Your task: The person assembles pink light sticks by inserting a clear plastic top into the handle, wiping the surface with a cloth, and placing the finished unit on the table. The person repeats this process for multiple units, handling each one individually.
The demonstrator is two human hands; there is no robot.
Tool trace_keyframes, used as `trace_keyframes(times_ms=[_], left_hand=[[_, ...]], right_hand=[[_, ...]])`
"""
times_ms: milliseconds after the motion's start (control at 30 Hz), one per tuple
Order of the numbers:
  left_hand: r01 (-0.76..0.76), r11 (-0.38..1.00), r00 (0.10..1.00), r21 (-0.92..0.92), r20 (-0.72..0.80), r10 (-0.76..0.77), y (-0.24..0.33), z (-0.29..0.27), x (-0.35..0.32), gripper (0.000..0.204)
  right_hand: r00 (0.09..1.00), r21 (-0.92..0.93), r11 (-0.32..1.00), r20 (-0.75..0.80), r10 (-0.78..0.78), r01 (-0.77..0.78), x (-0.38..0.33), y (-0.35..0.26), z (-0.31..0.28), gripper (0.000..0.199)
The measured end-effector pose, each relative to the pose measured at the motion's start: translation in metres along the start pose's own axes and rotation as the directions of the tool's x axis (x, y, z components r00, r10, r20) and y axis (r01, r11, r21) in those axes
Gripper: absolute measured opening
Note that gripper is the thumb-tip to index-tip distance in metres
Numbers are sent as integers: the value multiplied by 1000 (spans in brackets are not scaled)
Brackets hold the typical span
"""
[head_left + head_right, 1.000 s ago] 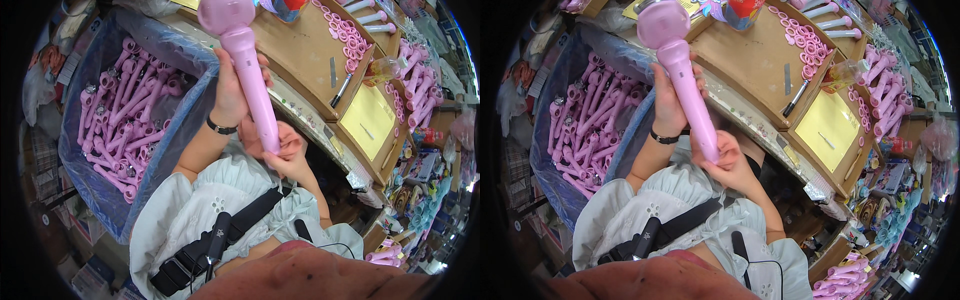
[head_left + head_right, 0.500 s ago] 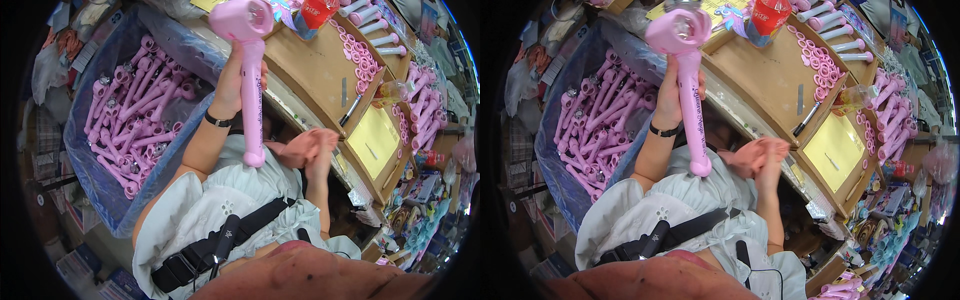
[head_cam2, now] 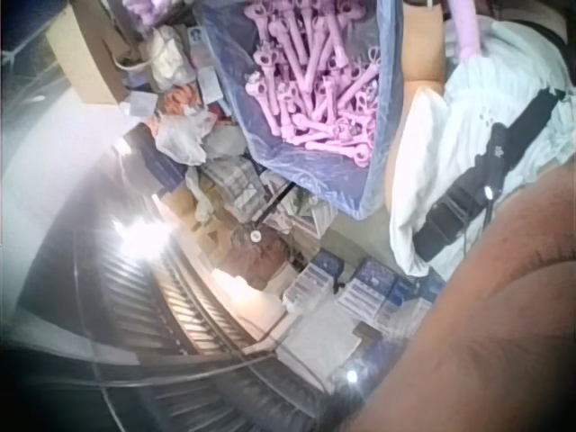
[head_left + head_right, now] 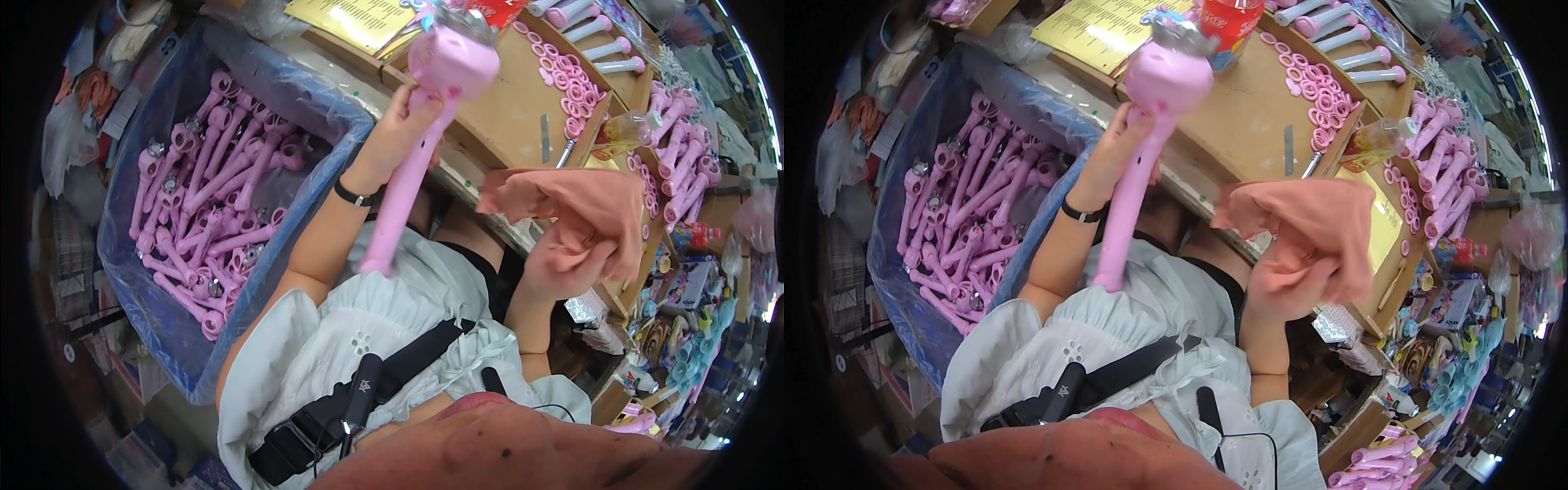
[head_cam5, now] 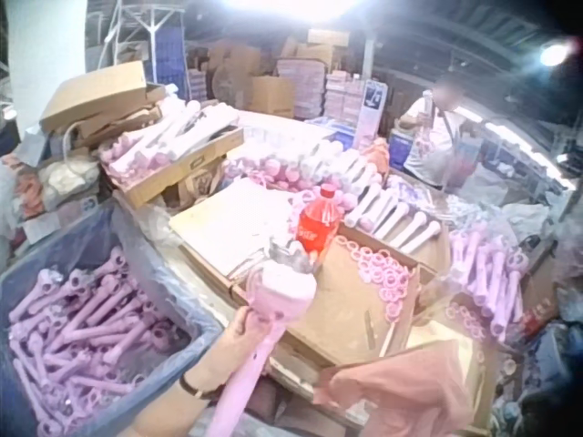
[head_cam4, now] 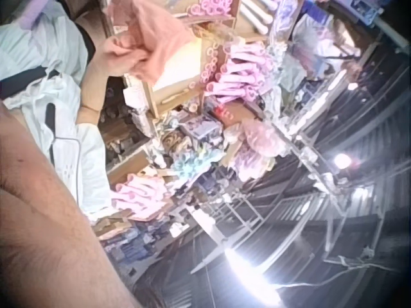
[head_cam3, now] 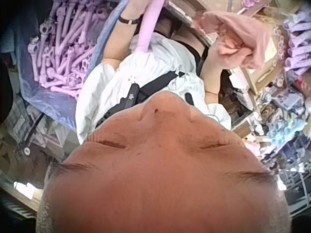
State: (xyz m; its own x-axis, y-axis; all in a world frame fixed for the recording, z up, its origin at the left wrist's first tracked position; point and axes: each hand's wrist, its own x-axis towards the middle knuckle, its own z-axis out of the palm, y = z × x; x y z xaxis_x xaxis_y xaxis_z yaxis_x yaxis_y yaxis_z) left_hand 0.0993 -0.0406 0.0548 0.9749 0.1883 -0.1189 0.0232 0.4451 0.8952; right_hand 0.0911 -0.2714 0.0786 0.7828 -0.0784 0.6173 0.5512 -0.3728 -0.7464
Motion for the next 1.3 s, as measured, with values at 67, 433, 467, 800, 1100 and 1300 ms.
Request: trace_keyframes(times_ms=[67,433,467,800,1100,1300], left_hand=[[91,981,989,172,103,-110,-3,2,-2,41],[-380,545,923,747,270,274,-17,33,-46,61],[-414,512,906,753,287,312,-18,35,-47,62],[-346,525,935,778,336,117,-25,30,-39,61],[-315,650,949,692,234,211,-14,40,-50,62],[-430,602,902,673,356,245,0,49,-66,63]], right_hand=[[931,23,996,355,-87,84,3,-5,6,36],[939,107,954,176,-296,280,50,32,65,20],[986,198,980,152,-62,31,48,29,66,19],[780,-193,766,300,-550,614,20,26,63,29],[815,-137,804,106,-569,579,-5,41,52,27],[998,253,966,16,-68,62,-39,104,58,29]])
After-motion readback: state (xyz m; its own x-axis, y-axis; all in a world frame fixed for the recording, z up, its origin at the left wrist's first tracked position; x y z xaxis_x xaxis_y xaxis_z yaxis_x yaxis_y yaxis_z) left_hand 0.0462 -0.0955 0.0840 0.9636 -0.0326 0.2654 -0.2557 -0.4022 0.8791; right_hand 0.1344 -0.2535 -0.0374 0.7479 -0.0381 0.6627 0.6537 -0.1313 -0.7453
